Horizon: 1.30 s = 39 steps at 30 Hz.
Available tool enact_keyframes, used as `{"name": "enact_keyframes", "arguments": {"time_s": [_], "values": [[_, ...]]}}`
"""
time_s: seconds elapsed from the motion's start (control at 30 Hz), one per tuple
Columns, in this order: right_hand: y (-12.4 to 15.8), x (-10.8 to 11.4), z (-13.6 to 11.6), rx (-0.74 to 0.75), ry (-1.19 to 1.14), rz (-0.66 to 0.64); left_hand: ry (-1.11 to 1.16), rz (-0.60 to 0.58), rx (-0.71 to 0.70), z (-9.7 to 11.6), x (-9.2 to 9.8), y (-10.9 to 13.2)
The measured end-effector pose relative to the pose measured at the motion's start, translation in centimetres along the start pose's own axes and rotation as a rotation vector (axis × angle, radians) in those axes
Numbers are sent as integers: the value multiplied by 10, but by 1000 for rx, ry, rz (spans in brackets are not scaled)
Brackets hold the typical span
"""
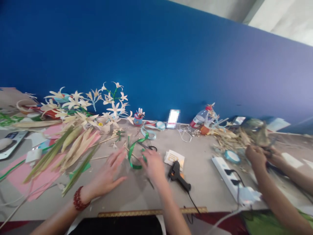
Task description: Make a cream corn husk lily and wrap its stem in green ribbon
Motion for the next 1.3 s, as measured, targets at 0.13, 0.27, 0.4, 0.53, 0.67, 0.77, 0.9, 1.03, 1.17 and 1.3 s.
{"name": "enact_keyframes", "arguments": {"time_s": [0.13, 0.27, 0.4, 0.53, 0.67, 0.77, 0.9, 1.03, 1.17, 1.3], "values": [[14, 15, 46, -182, 192, 0, -248, -15, 22, -10, 5, 4], [24, 5, 52, -220, 253, -74, -323, 17, 117, -20, 1, 7], [26, -6, 50, -262, 317, -135, -350, 8, 74, -14, -5, 6], [28, -8, 51, -277, 361, -180, -337, 85, 97, -16, 2, 6], [25, -11, 50, -289, 388, -209, -298, 92, 81, -14, 0, 6], [21, -13, 49, -311, 402, -226, -269, 90, 64, -11, -1, 5], [20, -10, 48, -335, 412, -243, -233, 88, 69, -13, 0, 4], [26, -3, 49, -370, 403, -253, -198, 91, 65, -17, -1, 5], [32, 1, 57, -449, 361, -263, -165, 84, 45, -17, -4, 4], [32, 1, 62, -468, 303, -255, -140, 68, 30, -14, -6, 1]]}}
Point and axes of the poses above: each hand's wrist, its own y-axis away from the middle knuckle, its own x-axis out of the back of the hand, z = x × y, the point moved 8 cm from there along -y, towards the middle knuckle, and after that the axes turned 10 degrees about -z, right-handed, at the moved point
